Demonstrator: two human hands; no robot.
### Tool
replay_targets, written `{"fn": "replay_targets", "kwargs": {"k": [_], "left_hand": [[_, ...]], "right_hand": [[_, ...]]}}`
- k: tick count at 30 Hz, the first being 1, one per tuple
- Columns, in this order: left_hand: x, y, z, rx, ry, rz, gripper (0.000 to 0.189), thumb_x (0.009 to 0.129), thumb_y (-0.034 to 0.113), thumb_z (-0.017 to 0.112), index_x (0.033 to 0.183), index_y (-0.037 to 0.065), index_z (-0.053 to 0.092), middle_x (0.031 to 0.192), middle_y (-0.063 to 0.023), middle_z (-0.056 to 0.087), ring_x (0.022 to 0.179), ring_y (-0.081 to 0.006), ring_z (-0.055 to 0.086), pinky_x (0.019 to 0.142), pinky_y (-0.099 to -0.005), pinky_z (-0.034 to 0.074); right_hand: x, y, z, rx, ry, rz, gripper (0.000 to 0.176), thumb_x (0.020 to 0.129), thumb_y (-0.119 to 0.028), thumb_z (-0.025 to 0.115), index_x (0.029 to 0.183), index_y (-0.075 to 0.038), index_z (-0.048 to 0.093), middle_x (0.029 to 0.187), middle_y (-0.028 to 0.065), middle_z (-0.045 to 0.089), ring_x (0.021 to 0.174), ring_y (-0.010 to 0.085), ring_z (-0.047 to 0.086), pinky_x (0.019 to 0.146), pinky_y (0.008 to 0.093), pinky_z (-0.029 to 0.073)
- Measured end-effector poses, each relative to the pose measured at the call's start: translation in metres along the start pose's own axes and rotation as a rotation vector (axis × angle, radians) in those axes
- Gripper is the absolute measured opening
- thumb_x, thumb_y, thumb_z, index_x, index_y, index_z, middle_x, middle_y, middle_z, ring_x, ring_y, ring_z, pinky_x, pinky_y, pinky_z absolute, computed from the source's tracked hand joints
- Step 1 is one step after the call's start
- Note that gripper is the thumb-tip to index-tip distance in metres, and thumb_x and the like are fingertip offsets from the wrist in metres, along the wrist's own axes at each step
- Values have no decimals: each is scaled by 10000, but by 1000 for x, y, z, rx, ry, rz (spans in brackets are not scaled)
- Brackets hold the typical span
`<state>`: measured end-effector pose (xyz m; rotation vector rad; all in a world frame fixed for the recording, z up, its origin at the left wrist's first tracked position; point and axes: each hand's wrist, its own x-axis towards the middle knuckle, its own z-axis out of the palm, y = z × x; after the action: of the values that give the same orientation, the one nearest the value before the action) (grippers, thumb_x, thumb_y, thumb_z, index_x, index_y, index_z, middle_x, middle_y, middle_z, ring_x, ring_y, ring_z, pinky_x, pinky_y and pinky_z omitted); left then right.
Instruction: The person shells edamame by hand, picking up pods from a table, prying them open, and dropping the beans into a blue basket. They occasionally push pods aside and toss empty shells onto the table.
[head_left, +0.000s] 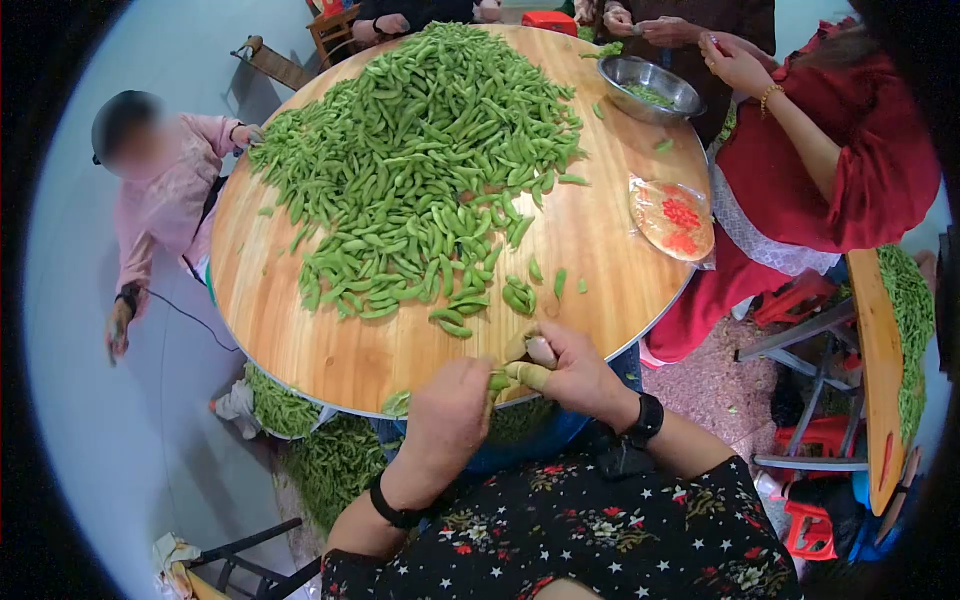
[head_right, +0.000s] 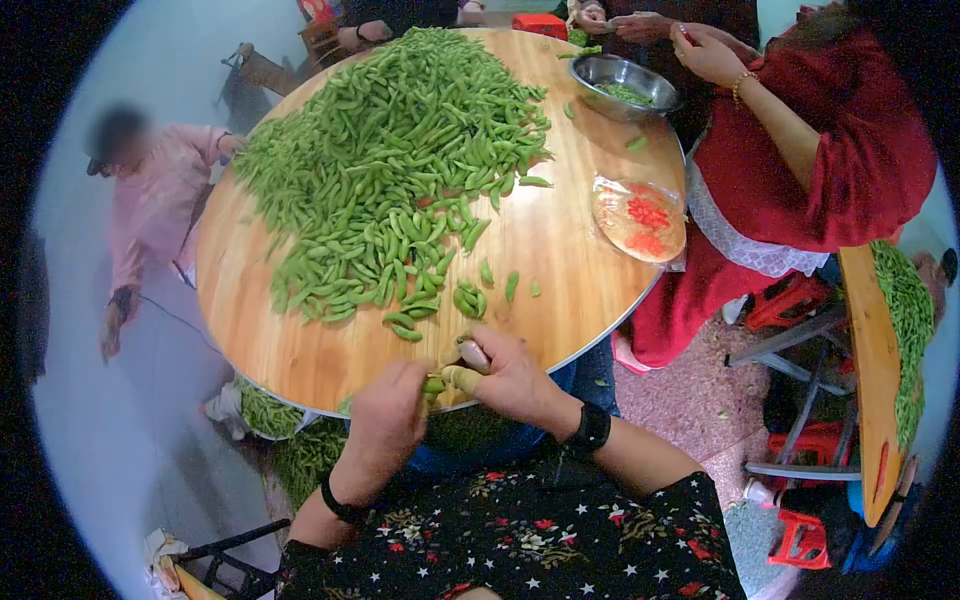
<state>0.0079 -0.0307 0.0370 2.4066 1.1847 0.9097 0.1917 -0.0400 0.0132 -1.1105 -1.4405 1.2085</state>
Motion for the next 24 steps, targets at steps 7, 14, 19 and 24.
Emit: {"fn": "replay_targets", "kwargs": {"k": [7, 14, 19, 24], "left_hand": [[6, 5, -5, 30, -99, 190, 137, 699, 98, 642, 750, 51, 524, 659, -103, 487, 634, -305, 542, 569, -408, 435], [-3, -6, -18, -657, -428, -147, 122, 843, 129, 577, 843, 8, 569, 703, -144, 537, 643, -318, 548, 576, -358, 426], [-10, -12, -27, -599, -453, -116, 144, 872, 142, 547, 875, 2, 581, 713, -152, 540, 643, -322, 545, 583, -359, 425], [-21, -5, -40, -370, -436, -107, 155, 855, 174, 588, 873, 21, 599, 722, -153, 566, 688, -332, 587, 591, -382, 445]], "right_hand": [[2, -17, 1, 178, -28, 203, 152, 847, -165, 665, 870, -60, 557, 677, 11, 553, 554, 76, 492, 486, 242, 401], [-2, -18, -11, 528, -342, 531, 122, 851, -117, 657, 931, -67, 580, 717, 33, 598, 496, 79, 524, 428, 201, 389], [-3, -13, -1, 371, -427, 324, 138, 829, -115, 665, 920, -68, 574, 708, 8, 572, 549, 75, 510, 476, 207, 388], [0, -10, 6, -181, -431, -102, 120, 748, -44, 600, 831, -26, 517, 695, 97, 512, 621, 240, 501, 592, 322, 424]]}}
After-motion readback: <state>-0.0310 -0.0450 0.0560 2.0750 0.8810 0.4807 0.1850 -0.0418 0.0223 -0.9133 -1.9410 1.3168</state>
